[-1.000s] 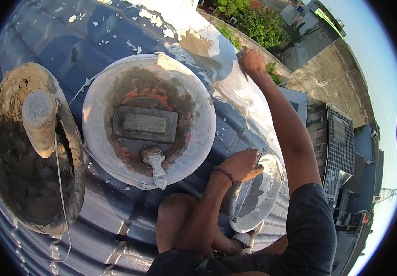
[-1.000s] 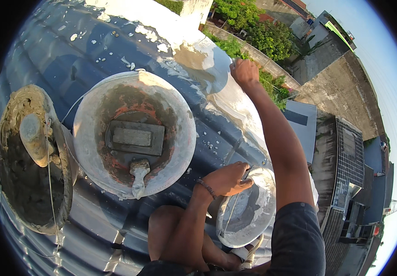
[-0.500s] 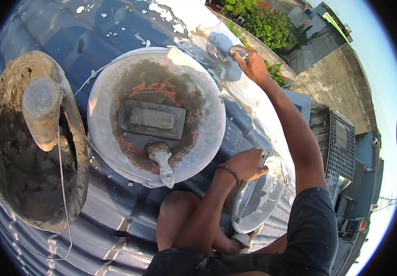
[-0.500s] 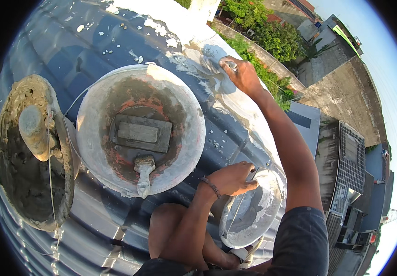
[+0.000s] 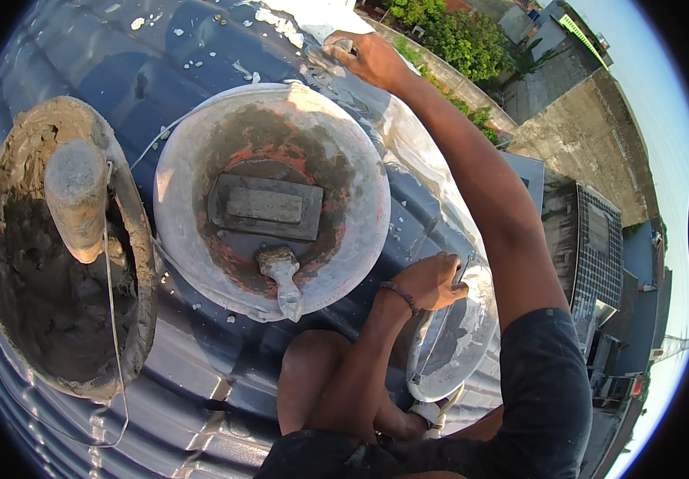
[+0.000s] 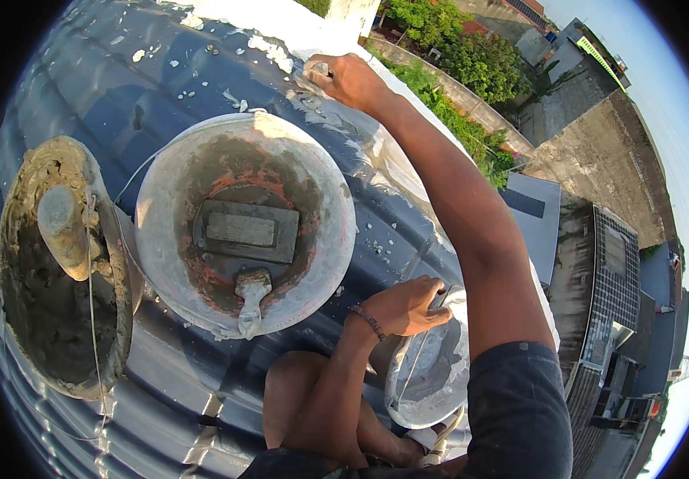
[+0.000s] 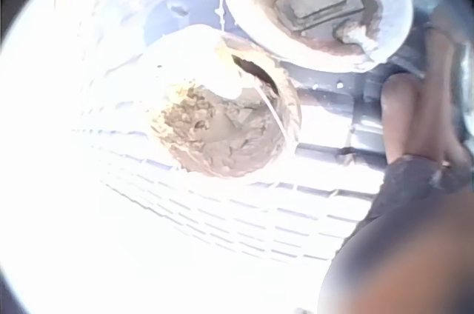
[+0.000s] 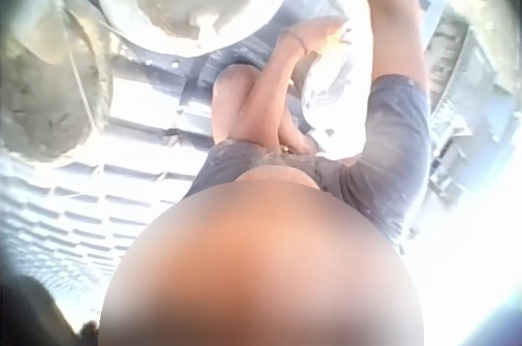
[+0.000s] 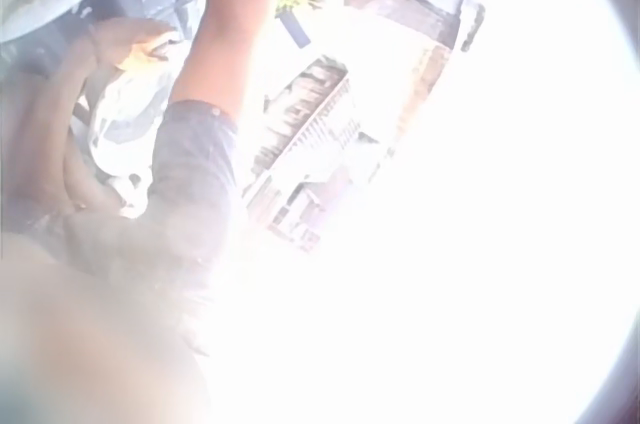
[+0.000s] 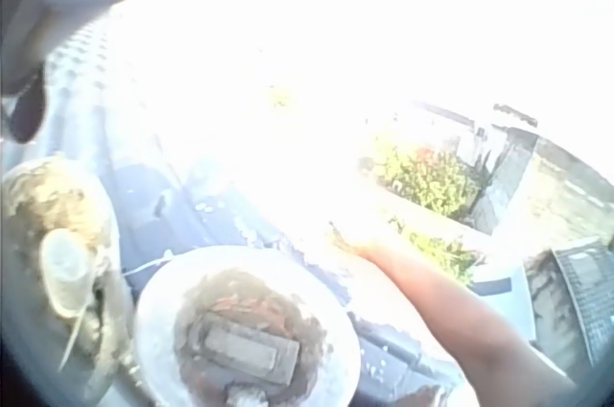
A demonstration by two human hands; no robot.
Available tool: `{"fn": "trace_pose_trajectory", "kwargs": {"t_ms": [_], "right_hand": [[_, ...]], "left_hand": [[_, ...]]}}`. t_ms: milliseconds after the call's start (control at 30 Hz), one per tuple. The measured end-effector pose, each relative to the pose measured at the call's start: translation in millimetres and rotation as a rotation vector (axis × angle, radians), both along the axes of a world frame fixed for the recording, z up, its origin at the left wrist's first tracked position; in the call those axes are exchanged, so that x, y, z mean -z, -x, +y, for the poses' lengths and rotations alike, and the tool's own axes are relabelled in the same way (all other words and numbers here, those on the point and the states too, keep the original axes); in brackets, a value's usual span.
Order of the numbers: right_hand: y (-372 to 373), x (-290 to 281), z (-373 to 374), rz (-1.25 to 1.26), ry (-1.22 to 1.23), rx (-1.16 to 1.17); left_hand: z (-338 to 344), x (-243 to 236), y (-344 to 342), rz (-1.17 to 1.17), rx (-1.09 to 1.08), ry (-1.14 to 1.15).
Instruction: Apply sealant or paint to the ridge of a tiled roof using a brush.
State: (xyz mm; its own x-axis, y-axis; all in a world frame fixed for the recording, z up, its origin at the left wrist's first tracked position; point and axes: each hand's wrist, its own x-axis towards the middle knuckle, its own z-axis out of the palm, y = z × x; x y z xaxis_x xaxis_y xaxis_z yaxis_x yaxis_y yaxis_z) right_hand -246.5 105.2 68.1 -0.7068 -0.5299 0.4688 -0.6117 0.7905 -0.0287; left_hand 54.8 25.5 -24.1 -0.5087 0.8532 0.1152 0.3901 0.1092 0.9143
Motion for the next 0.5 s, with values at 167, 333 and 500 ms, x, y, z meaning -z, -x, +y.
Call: {"fn": "trace_pose_trajectory", "kwargs": {"t_ms": [167, 333, 500], "right_hand": [[-30, 26, 37, -0.362, 0.64, 0.191], [-126, 38, 112, -0.411, 0.449, 0.348], [-158, 12, 139, -0.451, -0.01, 0.511]], "left_hand": [[-5, -8, 4, -0.011, 0.067, 0.076], [-8, -18, 8, -0.042, 0.093, 0.089], [-7, -25, 6, -0.054, 0.111, 0.151]]}}
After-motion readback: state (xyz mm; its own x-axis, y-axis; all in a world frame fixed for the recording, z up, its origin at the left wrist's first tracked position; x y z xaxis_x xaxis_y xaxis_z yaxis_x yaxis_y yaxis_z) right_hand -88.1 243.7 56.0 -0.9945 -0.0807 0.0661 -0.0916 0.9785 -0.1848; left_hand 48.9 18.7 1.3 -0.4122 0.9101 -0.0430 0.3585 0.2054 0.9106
